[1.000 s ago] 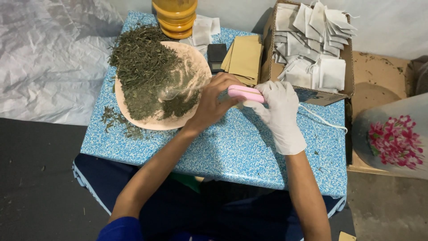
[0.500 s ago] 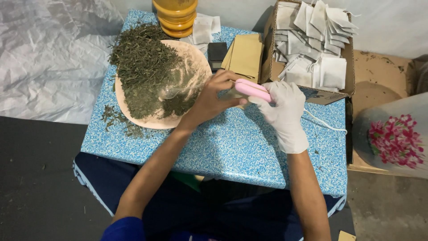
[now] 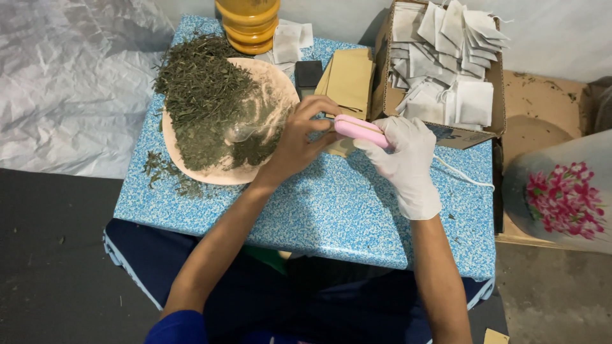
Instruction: Sealing small paper tea bags using a handheld heat sealer on a low table.
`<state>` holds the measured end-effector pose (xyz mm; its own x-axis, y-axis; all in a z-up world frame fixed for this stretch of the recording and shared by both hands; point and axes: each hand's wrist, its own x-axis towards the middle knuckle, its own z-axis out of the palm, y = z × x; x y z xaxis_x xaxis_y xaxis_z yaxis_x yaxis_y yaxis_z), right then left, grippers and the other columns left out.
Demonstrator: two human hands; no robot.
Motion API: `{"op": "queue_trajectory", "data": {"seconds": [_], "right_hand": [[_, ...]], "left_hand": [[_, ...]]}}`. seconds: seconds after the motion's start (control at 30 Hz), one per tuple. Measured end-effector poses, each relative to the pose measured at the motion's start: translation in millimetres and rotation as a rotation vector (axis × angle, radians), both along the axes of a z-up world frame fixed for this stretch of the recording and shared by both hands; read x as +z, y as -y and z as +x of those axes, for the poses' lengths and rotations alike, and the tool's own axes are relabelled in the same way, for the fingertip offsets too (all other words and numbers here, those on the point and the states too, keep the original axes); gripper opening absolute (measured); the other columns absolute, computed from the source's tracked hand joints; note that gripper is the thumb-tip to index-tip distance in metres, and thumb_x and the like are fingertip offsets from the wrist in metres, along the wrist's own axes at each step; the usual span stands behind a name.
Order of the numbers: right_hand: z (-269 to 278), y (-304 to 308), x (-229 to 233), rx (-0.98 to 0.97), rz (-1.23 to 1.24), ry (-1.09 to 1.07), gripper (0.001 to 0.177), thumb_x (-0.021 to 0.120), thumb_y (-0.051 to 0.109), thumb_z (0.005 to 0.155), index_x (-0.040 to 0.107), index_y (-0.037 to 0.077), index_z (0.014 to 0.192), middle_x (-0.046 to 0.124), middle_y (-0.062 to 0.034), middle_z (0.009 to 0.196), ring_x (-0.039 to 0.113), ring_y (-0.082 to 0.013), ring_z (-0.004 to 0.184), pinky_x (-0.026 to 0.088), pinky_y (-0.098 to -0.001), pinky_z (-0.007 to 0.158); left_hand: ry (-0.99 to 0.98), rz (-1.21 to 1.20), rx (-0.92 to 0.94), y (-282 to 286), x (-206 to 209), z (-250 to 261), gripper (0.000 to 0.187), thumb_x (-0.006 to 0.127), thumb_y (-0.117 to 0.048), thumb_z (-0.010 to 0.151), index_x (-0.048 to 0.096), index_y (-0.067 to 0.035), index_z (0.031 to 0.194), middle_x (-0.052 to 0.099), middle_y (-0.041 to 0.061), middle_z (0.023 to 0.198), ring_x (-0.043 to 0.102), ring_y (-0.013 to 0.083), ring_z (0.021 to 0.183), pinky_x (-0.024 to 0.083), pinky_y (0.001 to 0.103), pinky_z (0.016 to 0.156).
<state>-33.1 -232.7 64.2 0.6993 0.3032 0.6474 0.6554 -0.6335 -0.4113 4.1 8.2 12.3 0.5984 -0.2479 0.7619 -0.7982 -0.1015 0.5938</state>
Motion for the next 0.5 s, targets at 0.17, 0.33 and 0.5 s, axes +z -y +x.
{"op": "queue_trajectory", "data": {"seconds": [0.17,0.33,0.5], "right_hand": [[0,0,0,-0.009,0.002,0.006,0.046,0.083,0.060,0.096,0.071,0.015,0.094,0.061,-0.0054,0.073,0.065,-0.0305,0.073,0.045,-0.0403,0.079],[1,3,-2,-0.019,-0.010,0.006,0.045,0.084,0.060,0.095,0.072,0.017,0.093,0.061,-0.0046,0.073,0.065,-0.0293,0.072,0.045,-0.0390,0.079],[5,6,-8,-0.034,0.003,0.015,0.044,0.086,0.059,0.094,0.072,0.017,0.093,0.063,-0.0049,0.072,0.065,-0.0295,0.071,0.043,-0.0372,0.080]], "left_hand": [[0.011,-0.009,0.005,-1,17,-7,0.020,0.082,-0.023,0.099,0.078,-0.006,0.090,0.074,0.006,0.117,0.061,0.0329,0.124,0.044,0.046,0.110],[0.019,-0.018,0.008,-3,34,-15,0.019,0.083,-0.021,0.099,0.078,-0.006,0.088,0.075,0.004,0.125,0.058,0.0318,0.128,0.042,0.046,0.113],[-0.028,-0.038,0.004,-3,33,-13,0.016,0.080,-0.024,0.102,0.083,-0.011,0.094,0.073,0.002,0.137,0.055,0.0324,0.137,0.041,0.047,0.117]]}}
